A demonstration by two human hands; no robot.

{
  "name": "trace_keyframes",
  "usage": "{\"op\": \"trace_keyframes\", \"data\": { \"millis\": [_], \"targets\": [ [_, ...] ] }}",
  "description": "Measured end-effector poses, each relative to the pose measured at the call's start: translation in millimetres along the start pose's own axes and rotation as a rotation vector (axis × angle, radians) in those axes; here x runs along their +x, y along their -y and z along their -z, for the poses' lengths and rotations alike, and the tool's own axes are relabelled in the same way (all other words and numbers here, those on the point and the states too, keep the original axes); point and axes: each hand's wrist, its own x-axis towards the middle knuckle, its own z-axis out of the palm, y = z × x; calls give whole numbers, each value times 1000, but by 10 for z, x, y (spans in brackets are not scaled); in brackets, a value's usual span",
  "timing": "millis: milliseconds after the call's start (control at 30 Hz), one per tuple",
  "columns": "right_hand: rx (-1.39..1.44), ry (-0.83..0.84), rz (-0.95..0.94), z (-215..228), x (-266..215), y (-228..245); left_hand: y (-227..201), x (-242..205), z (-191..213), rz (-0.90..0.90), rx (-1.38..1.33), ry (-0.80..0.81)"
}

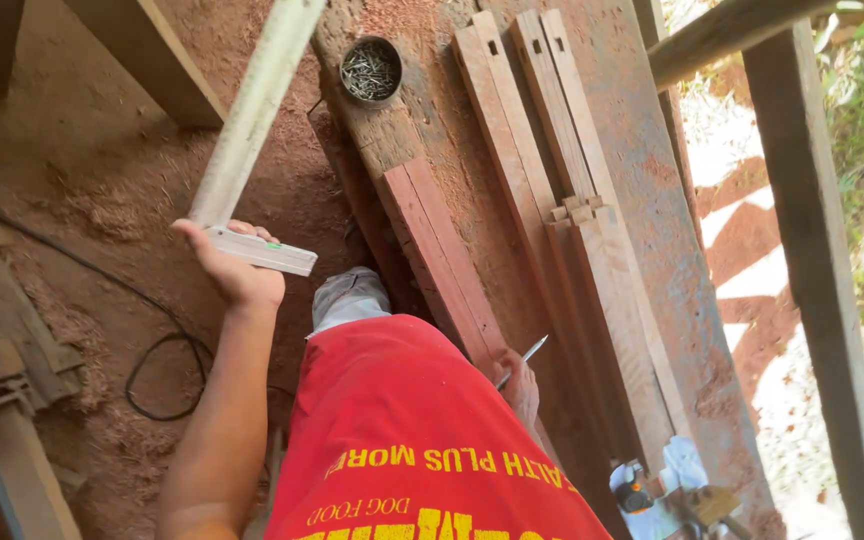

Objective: The person measures and marks wooden planks on a workbench using a try square, a tape measure, and a pencil. They repeatedly align the try square to draw perpendicular lines and use the tape measure to mark lengths on the wood.

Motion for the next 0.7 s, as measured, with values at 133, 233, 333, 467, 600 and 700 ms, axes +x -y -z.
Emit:
{"op": "trace_keyframes", "data": {
  "millis": [133,233,333,467,600,700],
  "targets": [
    [-25,-95,40,-61,-18,165,-175,-350,-516,-89,-58,179],
    [-48,-163,54,-76,-46,265,237,-100,-259,-58,45,440],
    [-69,-230,52,-93,-58,335,561,-173,-488,-116,218,586],
    [-34,-252,-48,-232,-46,341,693,-570,-890,-164,521,814],
    [5,-195,-191,-256,-52,352,841,-648,-958,107,926,1105],
    [-1,-199,-237,-209,23,434,765,-547,-1210,37,1197,1313]
  ]
}}
